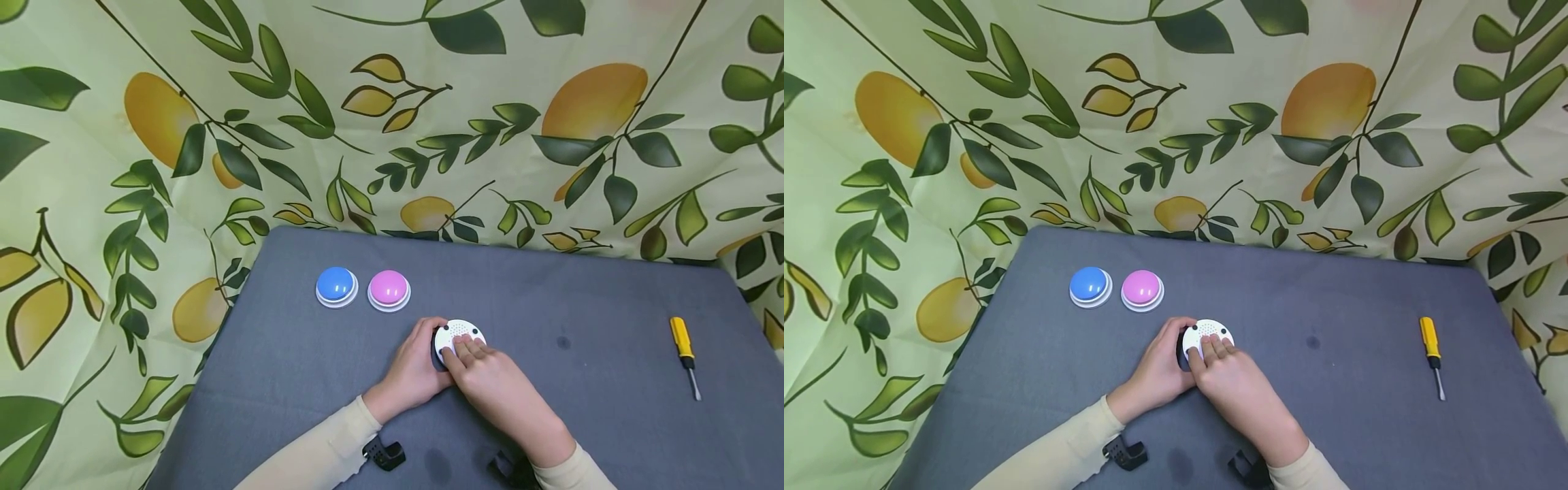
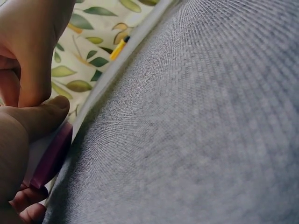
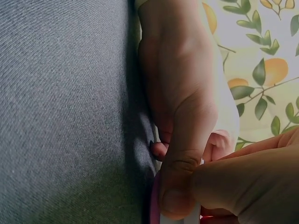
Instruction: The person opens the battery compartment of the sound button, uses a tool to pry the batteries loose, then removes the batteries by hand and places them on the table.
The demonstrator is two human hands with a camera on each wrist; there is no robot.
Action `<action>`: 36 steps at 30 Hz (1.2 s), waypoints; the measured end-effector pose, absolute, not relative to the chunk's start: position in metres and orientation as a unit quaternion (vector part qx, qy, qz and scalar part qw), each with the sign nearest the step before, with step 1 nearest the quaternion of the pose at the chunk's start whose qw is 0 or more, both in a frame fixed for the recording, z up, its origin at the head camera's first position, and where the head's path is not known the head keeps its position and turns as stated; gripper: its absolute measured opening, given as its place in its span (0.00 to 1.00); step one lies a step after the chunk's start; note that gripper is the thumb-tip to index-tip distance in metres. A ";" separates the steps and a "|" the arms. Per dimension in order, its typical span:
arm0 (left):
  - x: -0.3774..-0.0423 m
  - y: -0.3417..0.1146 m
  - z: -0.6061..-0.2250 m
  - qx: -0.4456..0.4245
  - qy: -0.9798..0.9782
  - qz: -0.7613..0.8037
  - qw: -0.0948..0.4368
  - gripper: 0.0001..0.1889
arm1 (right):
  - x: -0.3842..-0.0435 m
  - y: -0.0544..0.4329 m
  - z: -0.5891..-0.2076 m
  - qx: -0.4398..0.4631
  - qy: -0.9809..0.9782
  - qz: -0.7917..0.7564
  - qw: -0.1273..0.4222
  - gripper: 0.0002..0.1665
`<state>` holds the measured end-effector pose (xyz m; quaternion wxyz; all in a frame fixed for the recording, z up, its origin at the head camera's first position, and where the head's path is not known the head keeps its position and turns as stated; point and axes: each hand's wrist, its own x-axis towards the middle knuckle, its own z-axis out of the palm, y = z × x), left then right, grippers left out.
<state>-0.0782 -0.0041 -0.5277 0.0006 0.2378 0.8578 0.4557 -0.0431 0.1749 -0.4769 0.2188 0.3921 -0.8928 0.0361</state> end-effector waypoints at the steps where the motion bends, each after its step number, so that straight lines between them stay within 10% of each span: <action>1: -0.078 -0.004 -0.528 0.238 0.857 0.457 0.001 0.44 | -0.043 0.175 -0.476 0.392 -0.893 0.039 0.218 0.12; 36: -0.078 -0.006 -0.525 0.200 0.842 0.498 0.045 0.48 | -0.051 0.214 -0.458 0.378 -0.892 0.138 0.207 0.23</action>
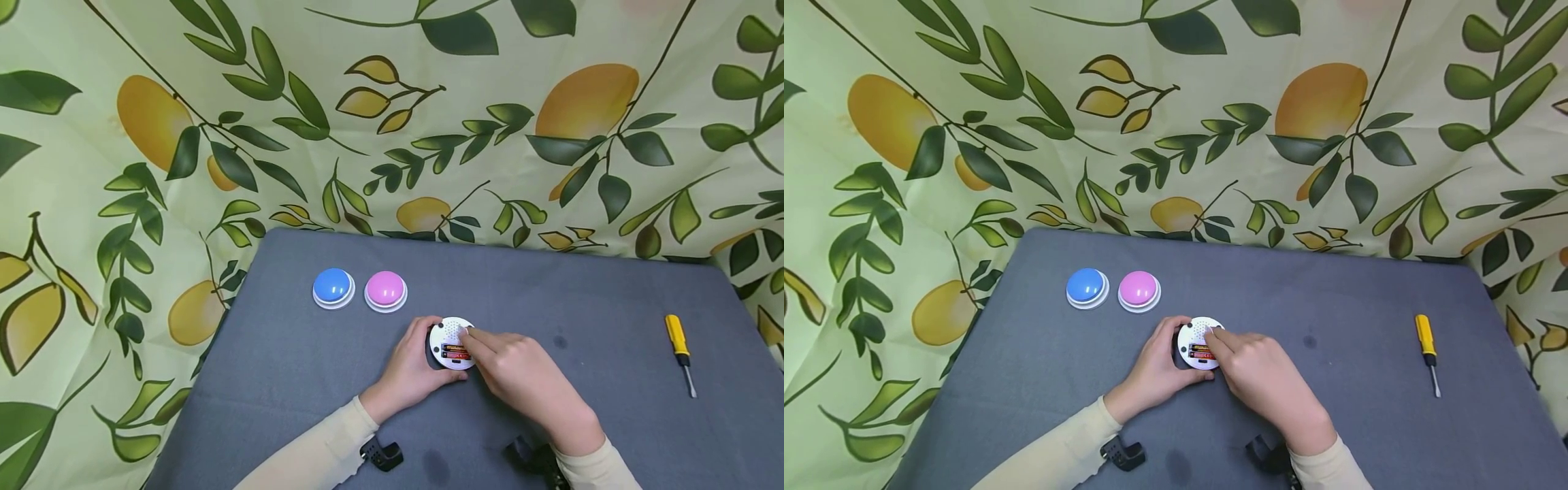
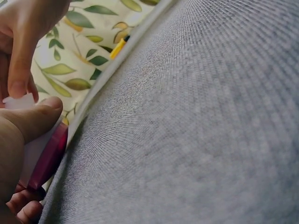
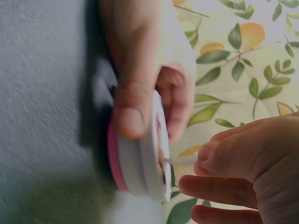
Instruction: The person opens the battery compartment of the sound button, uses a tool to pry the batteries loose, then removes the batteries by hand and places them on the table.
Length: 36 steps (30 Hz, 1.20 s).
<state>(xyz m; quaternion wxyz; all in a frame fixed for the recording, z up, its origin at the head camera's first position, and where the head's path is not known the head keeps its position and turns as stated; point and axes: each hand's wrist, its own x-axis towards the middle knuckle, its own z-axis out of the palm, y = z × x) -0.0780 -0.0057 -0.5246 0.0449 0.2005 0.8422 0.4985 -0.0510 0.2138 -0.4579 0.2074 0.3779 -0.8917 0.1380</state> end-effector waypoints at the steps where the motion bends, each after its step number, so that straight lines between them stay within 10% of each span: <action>1: -0.078 -0.006 -0.524 0.200 0.841 0.500 0.046 0.48 | -0.052 0.216 -0.457 0.374 -0.892 0.141 0.210 0.22; 6: -0.079 -0.006 -0.524 0.200 0.840 0.502 0.052 0.48 | -0.058 0.234 -0.450 0.344 -0.898 0.168 0.217 0.12; 10: -0.079 -0.005 -0.525 0.198 0.841 0.501 0.051 0.49 | -0.065 0.250 -0.450 0.309 -0.900 0.199 0.233 0.25; 15: -0.080 -0.005 -0.526 0.198 0.842 0.500 0.048 0.49 | -0.074 0.269 -0.460 0.239 -0.896 0.245 0.283 0.09; 18: -0.080 -0.004 -0.526 0.199 0.843 0.497 0.047 0.49 | -0.079 0.280 -0.472 0.189 -0.900 0.260 0.296 0.19; 36: -0.079 -0.006 -0.528 0.206 0.844 0.494 0.039 0.50 | -0.092 0.320 -0.519 0.037 -0.928 0.254 0.269 0.11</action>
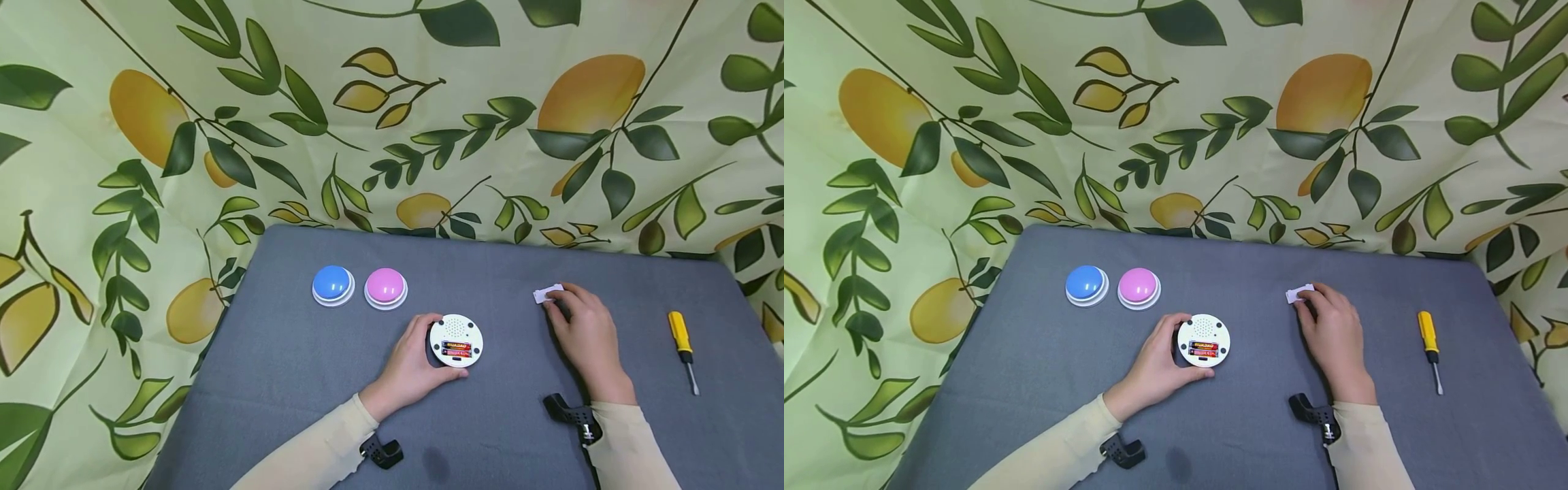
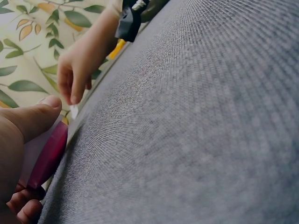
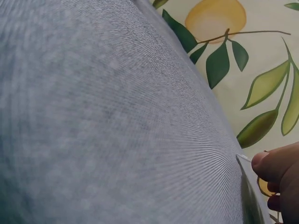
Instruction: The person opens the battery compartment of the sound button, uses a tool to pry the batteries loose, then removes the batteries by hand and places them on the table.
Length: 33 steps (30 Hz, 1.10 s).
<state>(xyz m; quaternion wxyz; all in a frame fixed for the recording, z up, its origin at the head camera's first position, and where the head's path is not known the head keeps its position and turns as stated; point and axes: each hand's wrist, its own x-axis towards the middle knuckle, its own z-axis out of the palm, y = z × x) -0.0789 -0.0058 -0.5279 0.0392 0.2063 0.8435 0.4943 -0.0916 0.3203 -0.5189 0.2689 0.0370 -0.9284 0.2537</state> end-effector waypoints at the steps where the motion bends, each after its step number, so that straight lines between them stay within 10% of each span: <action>1: -0.079 -0.006 -0.528 0.206 0.844 0.494 0.040 0.50 | -0.092 0.321 -0.520 0.036 -0.929 0.252 0.269 0.11; 33: -0.079 -0.006 -0.528 0.200 0.846 0.492 0.047 0.50 | -0.092 0.322 -0.523 0.017 -0.945 0.237 0.226 0.08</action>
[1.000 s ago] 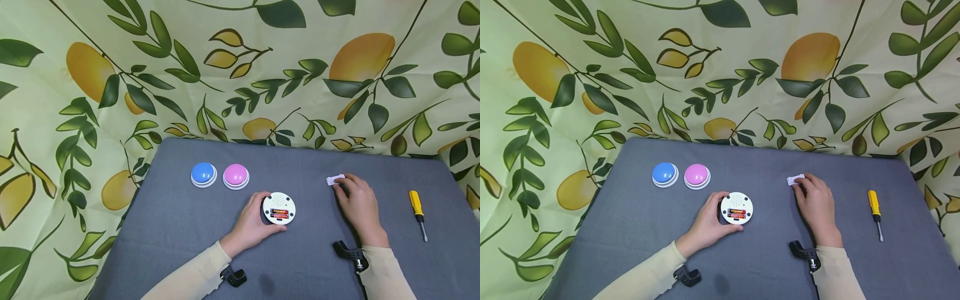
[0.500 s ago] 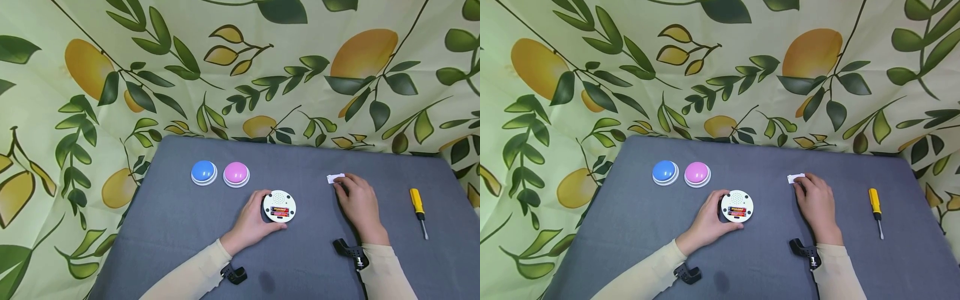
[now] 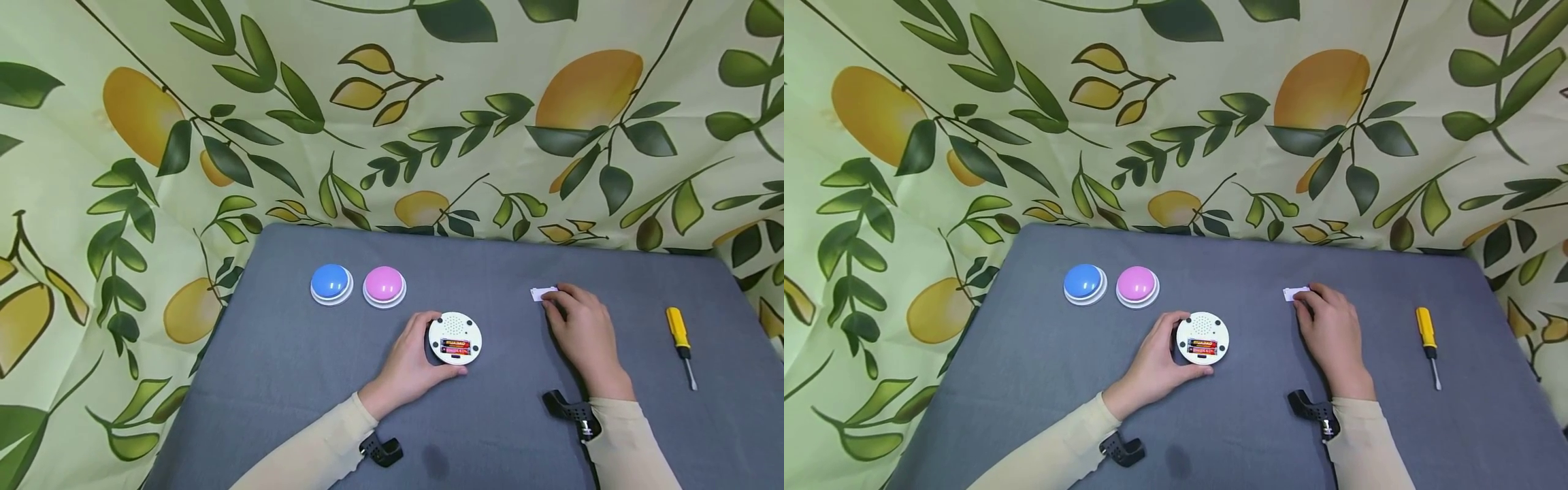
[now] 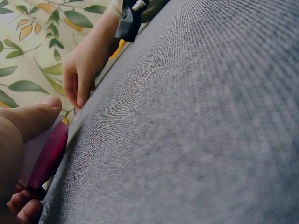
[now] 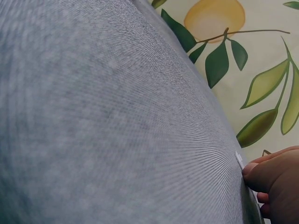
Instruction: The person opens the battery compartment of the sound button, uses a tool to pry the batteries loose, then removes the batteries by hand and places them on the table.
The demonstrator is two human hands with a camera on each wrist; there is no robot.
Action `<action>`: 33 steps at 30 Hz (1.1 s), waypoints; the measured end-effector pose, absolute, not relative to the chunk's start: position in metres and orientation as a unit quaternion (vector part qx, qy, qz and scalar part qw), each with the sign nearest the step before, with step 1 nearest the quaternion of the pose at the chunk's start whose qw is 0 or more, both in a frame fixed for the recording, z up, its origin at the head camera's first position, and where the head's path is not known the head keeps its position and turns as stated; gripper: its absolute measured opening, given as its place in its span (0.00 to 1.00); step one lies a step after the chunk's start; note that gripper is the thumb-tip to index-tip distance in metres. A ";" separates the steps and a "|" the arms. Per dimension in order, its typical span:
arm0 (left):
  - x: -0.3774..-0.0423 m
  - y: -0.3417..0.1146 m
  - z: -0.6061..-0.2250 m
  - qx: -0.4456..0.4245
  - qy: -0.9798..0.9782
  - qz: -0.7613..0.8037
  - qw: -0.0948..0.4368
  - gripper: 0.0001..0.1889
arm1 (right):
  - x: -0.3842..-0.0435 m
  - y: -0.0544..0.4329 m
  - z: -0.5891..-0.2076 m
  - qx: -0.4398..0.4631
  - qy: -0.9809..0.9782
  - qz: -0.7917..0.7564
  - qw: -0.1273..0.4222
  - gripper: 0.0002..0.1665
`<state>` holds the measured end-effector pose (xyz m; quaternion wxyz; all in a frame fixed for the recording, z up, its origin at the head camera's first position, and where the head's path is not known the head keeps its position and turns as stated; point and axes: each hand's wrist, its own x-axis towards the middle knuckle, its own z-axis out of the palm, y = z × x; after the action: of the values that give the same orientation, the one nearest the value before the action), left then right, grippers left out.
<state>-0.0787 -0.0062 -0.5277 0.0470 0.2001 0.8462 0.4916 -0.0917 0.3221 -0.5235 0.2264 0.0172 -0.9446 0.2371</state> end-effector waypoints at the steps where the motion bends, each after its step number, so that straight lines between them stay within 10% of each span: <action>1: -0.079 -0.006 -0.528 0.201 0.846 0.492 0.046 0.50 | -0.092 0.322 -0.523 0.017 -0.945 0.237 0.226 0.08; 33: -0.079 -0.005 -0.527 0.201 0.845 0.494 0.048 0.50 | -0.087 0.339 -0.513 -0.029 -0.943 0.228 0.242 0.21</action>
<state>-0.0785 -0.0053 -0.5269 0.0477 0.2007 0.8449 0.4935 -0.0872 0.3390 -0.5135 0.2417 -0.0287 -0.9427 0.2283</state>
